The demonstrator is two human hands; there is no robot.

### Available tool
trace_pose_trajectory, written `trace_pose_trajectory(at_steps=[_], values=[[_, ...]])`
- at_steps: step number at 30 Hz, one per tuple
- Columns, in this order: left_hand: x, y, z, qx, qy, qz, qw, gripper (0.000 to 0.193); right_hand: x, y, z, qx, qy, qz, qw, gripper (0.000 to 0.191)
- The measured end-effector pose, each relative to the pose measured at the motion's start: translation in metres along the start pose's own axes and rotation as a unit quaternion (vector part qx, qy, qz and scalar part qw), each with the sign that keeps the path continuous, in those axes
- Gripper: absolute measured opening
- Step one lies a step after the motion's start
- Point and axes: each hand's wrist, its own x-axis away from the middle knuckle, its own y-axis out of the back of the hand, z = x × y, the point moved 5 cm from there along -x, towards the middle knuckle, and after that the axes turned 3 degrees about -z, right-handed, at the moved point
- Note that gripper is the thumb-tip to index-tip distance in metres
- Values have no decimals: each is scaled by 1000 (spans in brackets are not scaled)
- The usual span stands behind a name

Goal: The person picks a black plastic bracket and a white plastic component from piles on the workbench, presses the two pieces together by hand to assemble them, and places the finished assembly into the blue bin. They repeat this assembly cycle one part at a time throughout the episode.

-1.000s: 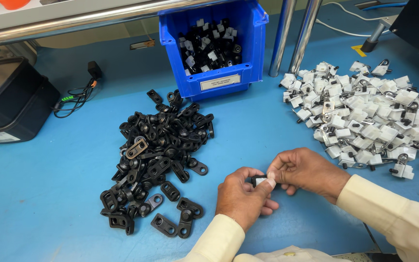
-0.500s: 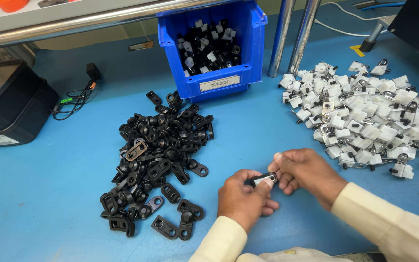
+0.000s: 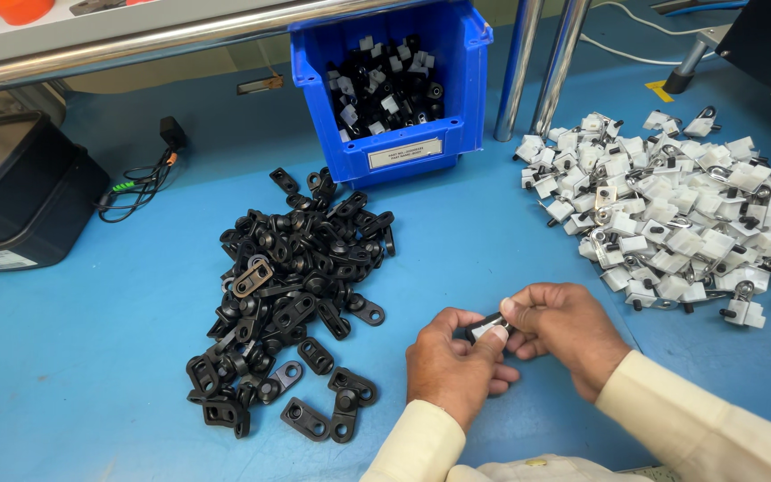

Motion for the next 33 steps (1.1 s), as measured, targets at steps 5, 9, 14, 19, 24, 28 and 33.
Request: trace_pose_trajectory(at_steps=[5,9,14,19,24,28,33], values=[[0,-3,-2,4,27,-7,1000,25,6,-3,-2,-44,-32,-34,998,28],[3,-5,-2,-2,29,-6,1000,25,8,-4,-2,-47,-39,-69,996,28],[5,-6,4,13,40,-19,999,22,4,-5,-1,-53,-38,-34,997,31],[2,-5,12,103,83,-12,991,26,11,5,1,-122,-67,42,989,37],[5,-9,15,174,96,33,980,28,16,5,-1,-107,-40,39,993,32],[5,-11,11,149,57,5,987,24,13,-2,-1,-17,15,-13,1000,28],[5,-14,4,62,19,-37,997,21,15,-9,-4,-102,-40,-98,989,31]])
